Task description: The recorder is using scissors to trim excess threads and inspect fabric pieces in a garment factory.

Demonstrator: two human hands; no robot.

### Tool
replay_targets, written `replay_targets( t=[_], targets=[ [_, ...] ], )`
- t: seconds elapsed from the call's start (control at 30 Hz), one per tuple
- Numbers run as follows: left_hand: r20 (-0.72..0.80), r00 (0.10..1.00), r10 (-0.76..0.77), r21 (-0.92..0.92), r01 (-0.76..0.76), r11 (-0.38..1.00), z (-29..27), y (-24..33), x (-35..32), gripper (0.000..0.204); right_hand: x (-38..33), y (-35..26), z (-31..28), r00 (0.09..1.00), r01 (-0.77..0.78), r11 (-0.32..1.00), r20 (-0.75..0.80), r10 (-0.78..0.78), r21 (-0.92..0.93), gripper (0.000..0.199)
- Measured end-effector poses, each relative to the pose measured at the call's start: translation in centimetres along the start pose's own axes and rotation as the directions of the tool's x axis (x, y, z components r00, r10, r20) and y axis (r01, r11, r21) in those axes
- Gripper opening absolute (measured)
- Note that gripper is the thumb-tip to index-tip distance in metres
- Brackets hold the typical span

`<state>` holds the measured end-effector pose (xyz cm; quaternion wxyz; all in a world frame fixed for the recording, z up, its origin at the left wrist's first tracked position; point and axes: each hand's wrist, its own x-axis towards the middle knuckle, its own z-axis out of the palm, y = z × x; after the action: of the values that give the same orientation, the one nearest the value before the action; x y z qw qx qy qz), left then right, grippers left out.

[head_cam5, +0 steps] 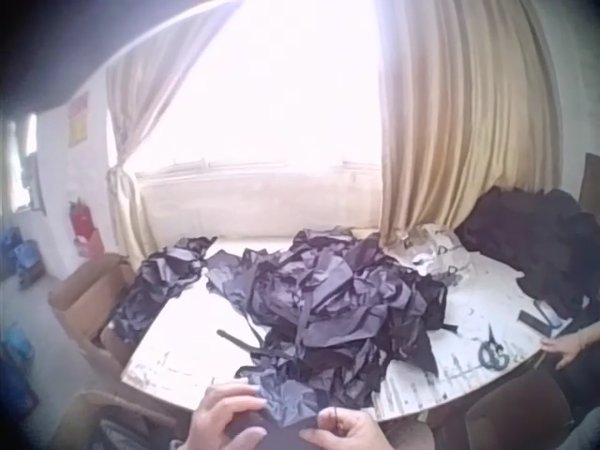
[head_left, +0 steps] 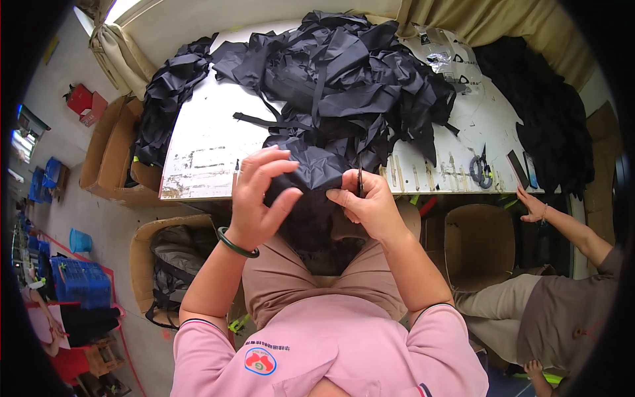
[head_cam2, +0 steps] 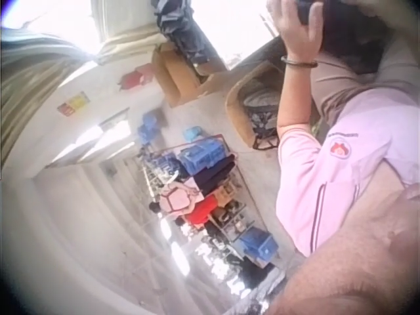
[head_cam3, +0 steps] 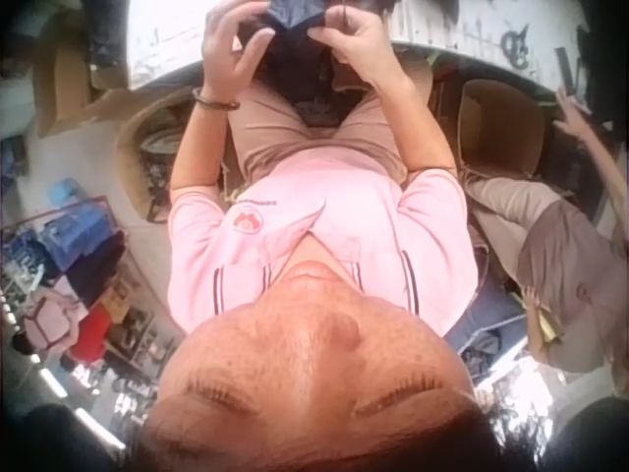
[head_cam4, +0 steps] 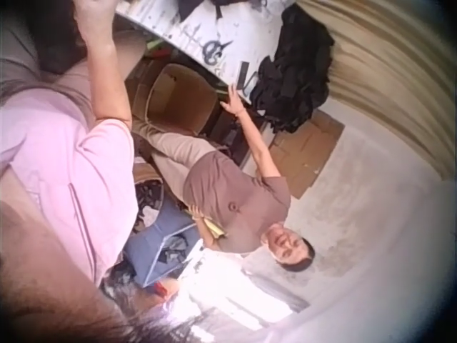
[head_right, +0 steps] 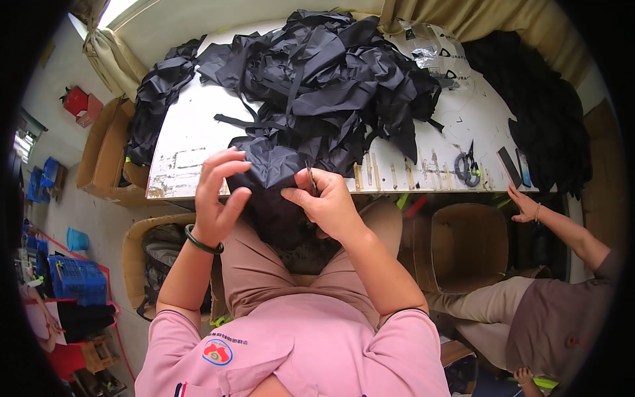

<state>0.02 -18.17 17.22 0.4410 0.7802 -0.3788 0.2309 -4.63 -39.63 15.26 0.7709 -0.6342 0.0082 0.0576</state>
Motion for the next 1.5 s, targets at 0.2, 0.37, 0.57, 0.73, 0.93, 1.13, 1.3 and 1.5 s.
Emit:
replay_targets(
  t=[0.2, 0.37, 0.57, 0.73, 0.93, 1.13, 1.3, 1.5],
  targets=[
    [0.302, 0.934, -0.192, -0.166, 0.25, 0.954, 3.5, -0.8, -2.6, 0.028, -1.7, 0.8, 0.1, 0.999, -0.039, 0.992, -0.021, 0.042, 0.122, 0.011],
    [0.37, 0.904, -0.217, -0.315, 0.341, 0.886, 3.8, -0.5, -2.9, 0.018, -2.5, 1.7, -1.9, 0.997, -0.006, 0.996, -0.07, 0.012, 0.085, 0.013],
    [0.452, 0.881, -0.143, -0.285, 0.294, 0.912, 3.6, 0.0, -2.4, 0.02, -2.6, -2.9, -1.3, 0.834, 0.505, 0.611, 0.163, -0.527, -0.61, 0.036],
    [0.485, 0.874, -0.038, -0.312, 0.213, 0.926, 2.9, 0.5, -1.4, 0.021, -1.9, -2.4, -3.0, 0.897, 0.441, 0.543, 0.376, -0.234, -0.715, 0.023],
    [0.575, 0.817, -0.036, -0.514, 0.395, 0.761, 2.1, -2.8, -2.1, 0.01, -2.7, -1.2, -4.5, 0.881, 0.403, 0.886, 0.357, -0.309, -0.229, 0.019],
    [0.78, 0.618, -0.099, -0.622, 0.782, -0.021, 8.4, -1.0, -4.1, 0.03, -1.6, -0.4, -0.7, 0.745, 0.524, 0.852, 0.485, -0.459, 0.001, 0.021],
    [0.756, 0.617, -0.218, -0.625, 0.78, 0.038, 9.2, -0.2, -4.1, 0.033, -2.1, -0.2, -1.8, 0.841, 0.489, 0.841, 0.383, -0.383, -0.233, 0.022],
    [0.333, 0.914, -0.233, -0.686, 0.404, 0.604, 6.2, 1.3, -4.3, 0.025, -2.7, -0.1, -2.9, 0.923, 0.385, 0.849, 0.169, -0.346, -0.363, 0.023]
  ],
)
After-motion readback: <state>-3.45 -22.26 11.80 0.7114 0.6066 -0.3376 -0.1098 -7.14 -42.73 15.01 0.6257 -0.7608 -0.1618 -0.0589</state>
